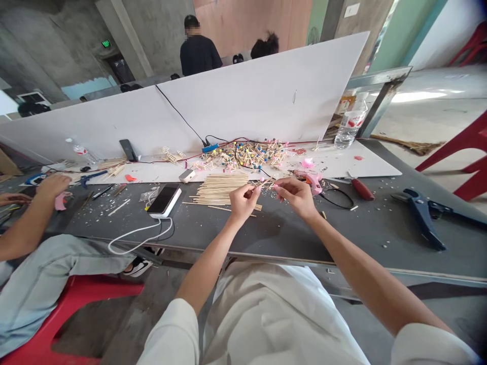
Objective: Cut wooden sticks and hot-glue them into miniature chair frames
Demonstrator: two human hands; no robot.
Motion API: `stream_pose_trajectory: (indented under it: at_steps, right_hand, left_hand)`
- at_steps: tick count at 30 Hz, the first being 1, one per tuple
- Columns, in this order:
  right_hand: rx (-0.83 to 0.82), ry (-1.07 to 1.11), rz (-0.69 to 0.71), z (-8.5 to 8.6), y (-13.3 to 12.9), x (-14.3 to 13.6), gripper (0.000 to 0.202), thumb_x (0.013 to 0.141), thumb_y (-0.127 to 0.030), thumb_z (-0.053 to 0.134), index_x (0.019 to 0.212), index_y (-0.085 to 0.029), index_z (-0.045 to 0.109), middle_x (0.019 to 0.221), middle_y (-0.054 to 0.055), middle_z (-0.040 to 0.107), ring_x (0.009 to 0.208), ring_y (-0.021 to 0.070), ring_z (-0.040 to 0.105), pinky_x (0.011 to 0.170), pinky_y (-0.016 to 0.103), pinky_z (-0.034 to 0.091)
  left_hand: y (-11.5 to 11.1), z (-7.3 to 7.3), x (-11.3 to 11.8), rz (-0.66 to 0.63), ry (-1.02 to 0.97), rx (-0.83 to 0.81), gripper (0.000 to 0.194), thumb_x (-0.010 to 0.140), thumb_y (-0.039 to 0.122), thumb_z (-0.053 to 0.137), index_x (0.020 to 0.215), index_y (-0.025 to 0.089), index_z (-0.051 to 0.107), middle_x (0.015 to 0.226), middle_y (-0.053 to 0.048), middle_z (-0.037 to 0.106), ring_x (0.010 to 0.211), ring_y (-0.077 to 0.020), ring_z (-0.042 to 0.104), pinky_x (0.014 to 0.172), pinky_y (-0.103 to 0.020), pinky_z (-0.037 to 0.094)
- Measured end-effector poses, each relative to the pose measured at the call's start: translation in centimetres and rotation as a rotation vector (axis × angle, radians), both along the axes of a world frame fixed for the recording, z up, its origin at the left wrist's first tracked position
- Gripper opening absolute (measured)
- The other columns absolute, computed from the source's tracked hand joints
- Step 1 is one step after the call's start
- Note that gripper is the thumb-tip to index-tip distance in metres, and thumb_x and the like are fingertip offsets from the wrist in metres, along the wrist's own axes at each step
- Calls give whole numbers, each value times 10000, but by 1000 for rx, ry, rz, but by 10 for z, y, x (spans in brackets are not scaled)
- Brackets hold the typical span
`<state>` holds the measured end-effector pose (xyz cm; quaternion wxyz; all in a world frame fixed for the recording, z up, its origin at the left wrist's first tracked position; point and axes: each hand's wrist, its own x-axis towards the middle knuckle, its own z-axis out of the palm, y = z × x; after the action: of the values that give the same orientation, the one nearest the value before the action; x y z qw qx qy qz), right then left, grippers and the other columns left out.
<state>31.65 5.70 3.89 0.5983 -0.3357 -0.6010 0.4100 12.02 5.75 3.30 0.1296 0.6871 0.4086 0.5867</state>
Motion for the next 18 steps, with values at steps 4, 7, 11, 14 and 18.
stream_pose_trajectory:
  at_steps: [4, 7, 11, 14, 18]
  right_hand:
    - [1, 1, 33, -2, -2, -1, 330, 783, -476, 843, 924, -190, 756, 711, 22, 695, 561, 161, 652, 509, 286, 502]
    - [12, 0, 54, -3, -3, -2, 302, 787, -444, 849, 927, -189, 765, 751, 24, 708, 560, 148, 654, 509, 275, 496]
    - [25, -4, 71, -3, -3, -3, 278, 801, -411, 843, 945, -186, 767, 770, 26, 715, 574, 146, 664, 515, 267, 487]
    - [24, -9, 78, -4, -2, -3, 279, 810, -411, 837, 953, -185, 762, 769, 25, 712, 574, 143, 660, 516, 267, 484]
    - [24, -26, 74, -6, -1, -3, 288, 816, -432, 829, 952, -189, 756, 800, 28, 717, 579, 144, 666, 517, 270, 488]
  left_hand:
    - [0, 0, 1, 13, 7, 44, 426, 933, 502, 659, 672, 165, 660, 511, 41, 450, 500, -85, 370, 517, -243, 290]
    - [-1, 0, 2, 28, 18, 92, 404, 939, 472, 662, 674, 167, 649, 509, 48, 448, 493, -79, 379, 518, -239, 297]
    - [-1, 0, 2, 27, 29, 141, 377, 938, 415, 675, 660, 166, 624, 512, 53, 446, 493, -72, 383, 524, -232, 303]
    - [-1, 1, 2, 23, 30, 140, 362, 935, 402, 680, 667, 165, 621, 516, 54, 446, 496, -71, 383, 525, -231, 304]
    - [-2, 2, 3, 2, 11, 100, 387, 941, 417, 667, 654, 166, 602, 515, 57, 423, 496, -72, 363, 519, -232, 297]
